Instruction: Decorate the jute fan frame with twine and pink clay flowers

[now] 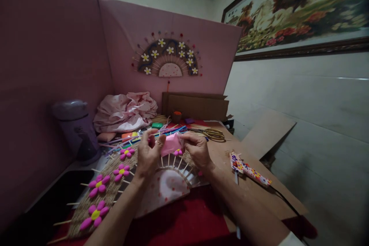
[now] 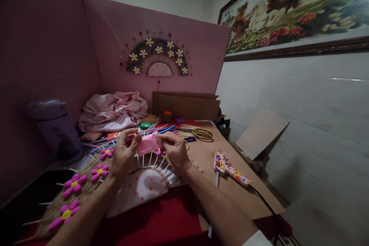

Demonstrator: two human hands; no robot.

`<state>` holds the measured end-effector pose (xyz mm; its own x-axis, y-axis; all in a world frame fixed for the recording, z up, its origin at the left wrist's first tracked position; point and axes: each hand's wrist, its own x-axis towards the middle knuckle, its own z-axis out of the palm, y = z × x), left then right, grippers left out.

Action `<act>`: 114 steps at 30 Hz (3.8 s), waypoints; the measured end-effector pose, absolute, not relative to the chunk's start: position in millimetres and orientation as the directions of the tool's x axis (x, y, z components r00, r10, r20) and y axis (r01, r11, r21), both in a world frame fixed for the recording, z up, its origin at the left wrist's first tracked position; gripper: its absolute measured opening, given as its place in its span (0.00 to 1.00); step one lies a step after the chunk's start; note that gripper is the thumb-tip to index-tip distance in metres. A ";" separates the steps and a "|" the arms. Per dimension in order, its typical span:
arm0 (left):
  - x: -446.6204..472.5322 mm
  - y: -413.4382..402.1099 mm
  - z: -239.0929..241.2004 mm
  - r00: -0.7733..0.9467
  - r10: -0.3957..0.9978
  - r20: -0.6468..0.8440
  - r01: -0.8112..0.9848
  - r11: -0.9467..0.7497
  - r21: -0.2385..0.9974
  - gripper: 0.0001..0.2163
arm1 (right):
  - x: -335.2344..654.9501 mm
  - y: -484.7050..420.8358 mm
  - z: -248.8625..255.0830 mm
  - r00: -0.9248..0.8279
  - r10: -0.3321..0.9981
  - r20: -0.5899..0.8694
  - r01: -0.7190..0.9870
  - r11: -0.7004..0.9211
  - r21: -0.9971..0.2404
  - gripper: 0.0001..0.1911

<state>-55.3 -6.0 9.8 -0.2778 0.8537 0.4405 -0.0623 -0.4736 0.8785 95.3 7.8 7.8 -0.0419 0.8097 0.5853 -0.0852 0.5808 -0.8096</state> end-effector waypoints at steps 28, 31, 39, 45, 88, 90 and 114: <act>-43.8 -9.3 12.3 -0.025 0.999 0.031 -0.458 -0.039 0.888 0.18 | 87.4 5.6 -7.8 -0.122 0.852 0.509 -0.263 0.467 -0.844 0.09; -45.0 -11.0 15.2 -0.027 0.999 0.032 -0.434 -0.040 0.900 0.18 | 86.1 5.1 -7.9 -0.111 0.856 0.505 -0.260 0.465 -0.846 0.11; -46.6 -14.9 18.1 0.082 0.996 0.033 -0.427 0.005 0.904 0.20 | 92.2 6.7 -5.0 -0.319 0.838 0.442 -0.376 0.316 -0.871 0.10; -43.6 -19.9 23.7 0.047 0.998 0.030 -0.455 -0.005 0.891 0.19 | 95.3 5.5 -1.4 -0.362 0.794 0.488 -0.373 0.356 -0.857 0.08; -47.4 -11.0 13.8 0.149 0.986 -0.074 -0.493 0.139 0.859 0.19 | 102.7 8.4 8.4 -0.195 0.639 0.744 0.110 0.768 -0.631 0.05; -48.8 -11.4 14.5 0.189 0.978 -0.093 -0.519 0.180 0.836 0.19 | 104.6 6.4 9.7 -0.225 0.560 0.797 0.140 0.828 -0.542 0.08; -48.0 -11.1 14.9 0.253 0.945 -0.206 -0.491 0.309 0.815 0.16 | 106.9 1.6 10.4 -0.287 0.579 0.763 0.240 0.815 -0.528 0.03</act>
<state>-48.0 -11.1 14.9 0.2525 0.9454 -0.2058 -0.4912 0.3085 0.8146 106.9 1.6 10.4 -0.2874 0.5789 0.7630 0.2398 0.8148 -0.5278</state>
